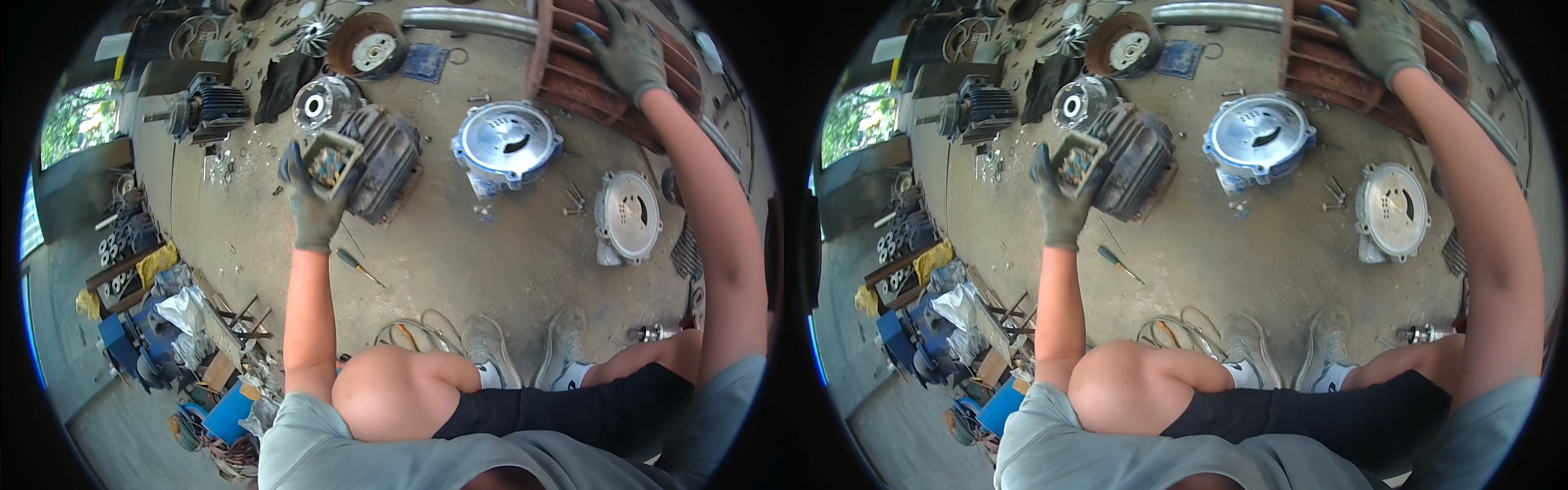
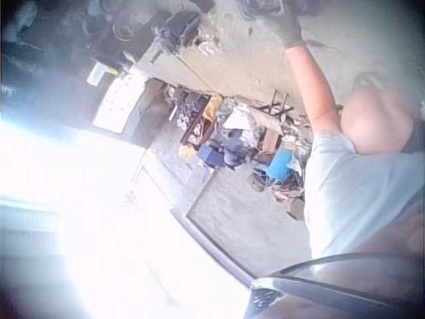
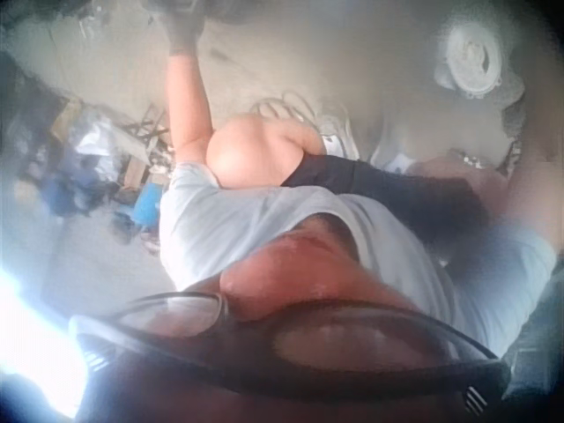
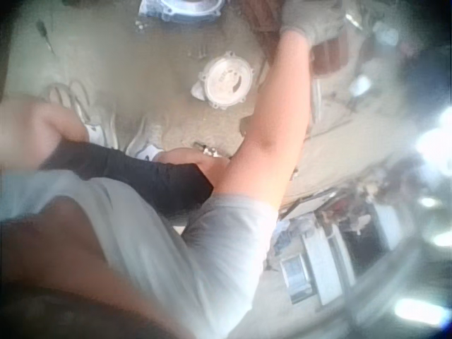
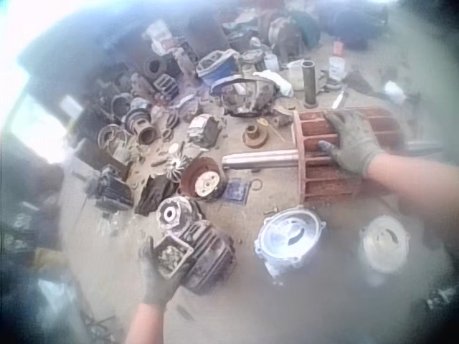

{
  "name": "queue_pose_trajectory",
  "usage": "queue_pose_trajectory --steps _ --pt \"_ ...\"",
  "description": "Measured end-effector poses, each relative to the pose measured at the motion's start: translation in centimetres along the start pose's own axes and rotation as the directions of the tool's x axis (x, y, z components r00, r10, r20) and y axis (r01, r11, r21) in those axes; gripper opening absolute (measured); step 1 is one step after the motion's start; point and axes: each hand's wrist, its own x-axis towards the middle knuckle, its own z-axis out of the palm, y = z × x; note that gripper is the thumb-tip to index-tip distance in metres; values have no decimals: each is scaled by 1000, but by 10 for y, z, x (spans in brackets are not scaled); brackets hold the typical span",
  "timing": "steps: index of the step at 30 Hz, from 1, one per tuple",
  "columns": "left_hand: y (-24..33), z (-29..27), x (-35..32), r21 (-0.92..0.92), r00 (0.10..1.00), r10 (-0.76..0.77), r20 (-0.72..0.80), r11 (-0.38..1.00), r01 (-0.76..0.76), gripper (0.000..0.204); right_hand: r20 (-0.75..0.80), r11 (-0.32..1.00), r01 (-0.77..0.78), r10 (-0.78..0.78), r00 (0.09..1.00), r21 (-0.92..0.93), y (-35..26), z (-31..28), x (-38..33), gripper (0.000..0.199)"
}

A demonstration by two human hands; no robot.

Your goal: The person sits on the floor and uses a wrench to loosen bolts on a motor component, then handles various motor parts including a stator, rotor, and housing. They move parts around, inspect them, and later stand to adjust the head-mounted camera strap.

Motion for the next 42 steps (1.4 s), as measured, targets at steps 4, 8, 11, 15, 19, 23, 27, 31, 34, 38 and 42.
queue_pose_trajectory --steps 4,8,11,15,19,23,27,31,34,38,42 --pt "-48 -9 -71 58 1000 -27 -6 998 27 112 15 989 132 -132 991 -72 21 35 17 75" --pt "-75 1 -115 34 998 -13 -61 999 15 119 23 981 182 -181 983 -66 53 60 26 73" --pt "-78 -4 -122 6 996 -87 15 996 87 126 -94 937 340 -347 933 -83 61 65 29 70" --pt "-71 -45 -116 7 971 -77 226 997 77 129 -26 954 283 -286 958 -95 56 59 29 67" --pt "-52 -64 -93 -152 976 -204 82 965 214 129 53 974 204 -200 978 -101 53 56 30 68" --pt "-36 -26 -60 88 930 -356 92 933 348 127 78 980 181 -174 982 -80 55 59 30 71" --pt "-43 -3 -70 224 972 -225 64 953 205 113 78 977 155 -144 986 -146 52 60 26 74" --pt "-70 9 -85 -76 961 -268 -74 962 262 89 122 987 129 -117 986 -98 42 50 24 77" --pt "-83 9 -81 -343 929 -367 -44 879 331 71 214 989 69 -40 976 -128 34 40 26 78" --pt "-73 -22 -61 -443 844 -530 85 739 508 67 213 992 74 -51 976 -99 26 25 30 79" --pt "-35 -61 -47 108 844 -507 172 862 496 57 233 995 49 -27 972 -89 23 14 30 79"
